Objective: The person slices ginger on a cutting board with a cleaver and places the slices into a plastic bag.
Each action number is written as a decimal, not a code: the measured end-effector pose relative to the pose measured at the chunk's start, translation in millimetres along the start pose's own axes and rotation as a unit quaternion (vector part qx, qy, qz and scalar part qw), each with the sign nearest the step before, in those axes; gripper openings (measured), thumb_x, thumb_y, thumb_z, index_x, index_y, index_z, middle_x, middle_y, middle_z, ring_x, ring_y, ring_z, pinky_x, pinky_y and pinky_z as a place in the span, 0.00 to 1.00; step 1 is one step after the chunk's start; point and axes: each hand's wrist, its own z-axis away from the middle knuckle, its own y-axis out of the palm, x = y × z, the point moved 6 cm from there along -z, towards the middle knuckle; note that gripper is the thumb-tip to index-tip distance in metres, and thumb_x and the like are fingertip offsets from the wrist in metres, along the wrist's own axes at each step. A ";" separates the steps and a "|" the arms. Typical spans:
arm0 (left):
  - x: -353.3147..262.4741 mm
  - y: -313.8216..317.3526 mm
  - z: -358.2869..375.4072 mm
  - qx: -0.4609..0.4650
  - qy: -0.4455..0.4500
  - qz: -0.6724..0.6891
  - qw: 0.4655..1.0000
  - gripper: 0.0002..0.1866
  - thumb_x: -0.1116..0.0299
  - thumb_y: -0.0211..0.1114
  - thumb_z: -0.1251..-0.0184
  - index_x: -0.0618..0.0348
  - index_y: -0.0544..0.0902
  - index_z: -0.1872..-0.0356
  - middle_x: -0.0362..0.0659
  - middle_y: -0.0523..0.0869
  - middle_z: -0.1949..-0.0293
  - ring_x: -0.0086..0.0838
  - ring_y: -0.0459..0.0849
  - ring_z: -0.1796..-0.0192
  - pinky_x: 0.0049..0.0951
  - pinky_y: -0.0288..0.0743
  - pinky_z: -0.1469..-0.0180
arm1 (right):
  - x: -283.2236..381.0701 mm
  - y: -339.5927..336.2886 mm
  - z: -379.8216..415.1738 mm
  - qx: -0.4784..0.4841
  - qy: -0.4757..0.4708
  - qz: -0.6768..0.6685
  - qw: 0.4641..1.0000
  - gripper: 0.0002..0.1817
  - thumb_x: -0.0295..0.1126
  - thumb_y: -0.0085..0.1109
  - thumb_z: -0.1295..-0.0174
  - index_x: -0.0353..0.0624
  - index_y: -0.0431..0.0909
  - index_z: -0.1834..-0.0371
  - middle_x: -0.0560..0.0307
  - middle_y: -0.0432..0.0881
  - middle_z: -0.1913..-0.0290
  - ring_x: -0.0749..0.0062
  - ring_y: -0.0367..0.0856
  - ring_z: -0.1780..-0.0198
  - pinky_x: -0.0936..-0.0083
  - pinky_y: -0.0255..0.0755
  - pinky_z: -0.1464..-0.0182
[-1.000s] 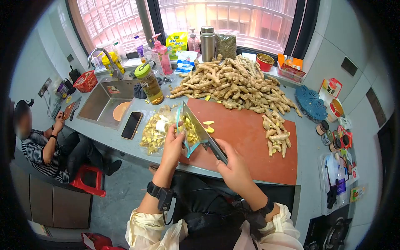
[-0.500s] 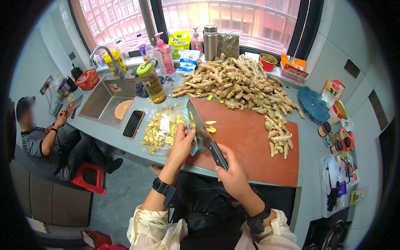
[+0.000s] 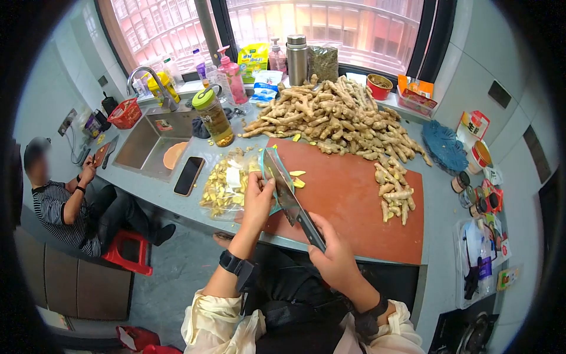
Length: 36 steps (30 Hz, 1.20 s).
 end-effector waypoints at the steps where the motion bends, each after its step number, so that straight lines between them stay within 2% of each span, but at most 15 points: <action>1: 2.1 -0.7 -1.8 0.000 0.000 -0.001 1.000 0.07 0.71 0.61 0.23 0.59 0.74 0.51 0.37 0.78 0.70 0.19 0.74 0.73 0.25 0.70 0.71 | 1.5 0.9 1.3 0.001 -0.026 0.041 0.999 0.32 0.21 0.52 0.35 0.40 0.66 0.25 0.58 0.80 0.50 0.83 0.75 0.61 0.80 0.72 0.59; 2: 5.1 -2.9 -4.3 -0.009 -0.006 -0.005 1.000 0.07 0.71 0.61 0.23 0.60 0.74 0.51 0.38 0.79 0.70 0.21 0.76 0.72 0.26 0.71 0.70 | -0.2 -0.2 2.3 0.001 -0.027 0.040 0.999 0.32 0.21 0.52 0.35 0.40 0.66 0.25 0.58 0.80 0.50 0.83 0.75 0.61 0.80 0.72 0.59; 4: 15.4 -7.4 -10.2 -0.017 -0.012 -0.009 1.000 0.08 0.71 0.60 0.23 0.60 0.74 0.50 0.39 0.79 0.70 0.22 0.79 0.72 0.27 0.72 0.69 | -5.1 -7.5 4.0 0.001 -0.011 0.000 1.000 0.34 0.20 0.51 0.35 0.38 0.63 0.22 0.55 0.80 0.50 0.86 0.75 0.60 0.87 0.71 0.65; 6: 22.3 -11.3 -16.4 -0.007 0.012 -0.024 1.000 0.08 0.71 0.58 0.20 0.59 0.74 0.47 0.38 0.79 0.62 0.19 0.77 0.68 0.22 0.72 0.65 | -3.4 -19.5 9.0 -0.013 0.014 -0.036 0.999 0.34 0.20 0.52 0.35 0.39 0.64 0.23 0.56 0.80 0.50 0.86 0.75 0.60 0.86 0.71 0.64; 7: 26.1 -12.5 -16.9 -0.003 -0.003 -0.022 1.000 0.08 0.72 0.57 0.20 0.59 0.75 0.46 0.38 0.81 0.60 0.20 0.79 0.65 0.24 0.75 0.61 | -5.3 -26.7 11.8 -0.027 0.040 -0.071 0.996 0.33 0.21 0.52 0.35 0.40 0.66 0.23 0.58 0.80 0.51 0.86 0.74 0.60 0.85 0.70 0.63; 14: 35.7 -16.4 -18.1 -0.005 -0.002 -0.028 1.000 0.08 0.72 0.59 0.21 0.59 0.76 0.46 0.38 0.82 0.61 0.19 0.78 0.64 0.22 0.74 0.61 | -31.5 -78.4 9.8 -0.138 0.036 -0.119 0.983 0.30 0.23 0.53 0.33 0.37 0.67 0.25 0.58 0.81 0.55 0.87 0.72 0.72 0.88 0.66 0.70; 18: 35.5 -19.0 -16.7 -0.013 -0.003 -0.027 1.000 0.08 0.71 0.59 0.21 0.58 0.76 0.47 0.37 0.82 0.61 0.19 0.78 0.65 0.21 0.73 0.61 | -73.2 -88.4 5.8 -0.174 0.052 -0.148 0.972 0.27 0.25 0.53 0.28 0.38 0.66 0.25 0.56 0.82 0.57 0.85 0.75 0.73 0.85 0.67 0.70; 21: 34.3 -26.7 -18.6 -0.030 -0.017 0.006 0.999 0.08 0.71 0.58 0.21 0.58 0.76 0.47 0.37 0.82 0.62 0.17 0.76 0.68 0.20 0.71 0.65 | -93.7 -83.3 5.7 -0.171 0.077 -0.150 0.971 0.28 0.26 0.52 0.27 0.38 0.62 0.24 0.55 0.82 0.57 0.83 0.77 0.72 0.84 0.70 0.69; 23: 35.1 -29.1 -16.7 -0.020 -0.090 0.091 0.992 0.07 0.71 0.58 0.21 0.58 0.76 0.48 0.37 0.83 0.61 0.16 0.73 0.71 0.19 0.68 0.68 | -95.2 -72.8 6.9 -0.157 0.086 -0.140 0.974 0.29 0.27 0.53 0.26 0.38 0.61 0.23 0.55 0.82 0.55 0.82 0.77 0.71 0.84 0.71 0.69; 26: 35.4 -29.4 -18.9 -0.026 -0.097 0.100 0.990 0.07 0.72 0.57 0.21 0.57 0.76 0.47 0.37 0.83 0.60 0.15 0.70 0.73 0.18 0.64 0.72 | -99.1 -58.5 7.9 -0.119 0.104 -0.123 0.980 0.31 0.28 0.53 0.26 0.37 0.58 0.22 0.54 0.82 0.53 0.80 0.79 0.70 0.83 0.73 0.67; 27: 33.1 -29.4 -18.7 -0.026 -0.095 0.101 0.990 0.07 0.72 0.57 0.21 0.57 0.76 0.47 0.37 0.83 0.60 0.15 0.70 0.73 0.18 0.64 0.72 | -99.0 -51.4 7.0 -0.097 0.106 -0.119 0.982 0.31 0.28 0.53 0.26 0.37 0.58 0.22 0.53 0.82 0.53 0.80 0.79 0.70 0.82 0.74 0.67; 29: 29.7 -30.2 -18.6 -0.020 -0.108 0.085 0.990 0.08 0.72 0.57 0.22 0.58 0.77 0.47 0.37 0.84 0.62 0.17 0.77 0.68 0.20 0.70 0.67 | -96.6 -37.8 1.9 -0.058 0.110 -0.110 0.986 0.32 0.29 0.54 0.26 0.38 0.57 0.21 0.53 0.81 0.53 0.79 0.80 0.68 0.80 0.76 0.66; 33: 29.5 -34.7 -21.5 -0.015 -0.100 0.059 0.993 0.09 0.72 0.57 0.22 0.57 0.77 0.46 0.37 0.84 0.62 0.17 0.77 0.68 0.19 0.70 0.67 | -89.8 -22.1 -10.8 -0.025 0.122 -0.120 0.985 0.32 0.28 0.54 0.27 0.37 0.57 0.22 0.51 0.81 0.53 0.78 0.80 0.67 0.80 0.76 0.66; 35: 31.1 -35.6 -20.7 -0.005 -0.141 0.073 0.987 0.08 0.68 0.57 0.21 0.55 0.77 0.46 0.36 0.83 0.66 0.15 0.71 0.77 0.17 0.62 0.78 | -91.3 -20.6 -16.6 -0.019 0.119 -0.136 0.983 0.32 0.27 0.54 0.27 0.37 0.58 0.22 0.51 0.81 0.54 0.78 0.80 0.68 0.80 0.75 0.66; 36: 29.8 -37.3 -20.9 -0.006 -0.139 0.073 0.988 0.08 0.68 0.57 0.21 0.55 0.77 0.46 0.36 0.83 0.66 0.15 0.71 0.77 0.17 0.62 0.78 | -92.1 -19.9 -18.7 -0.014 0.120 -0.153 0.981 0.31 0.27 0.55 0.27 0.36 0.58 0.22 0.50 0.81 0.54 0.78 0.79 0.68 0.80 0.75 0.66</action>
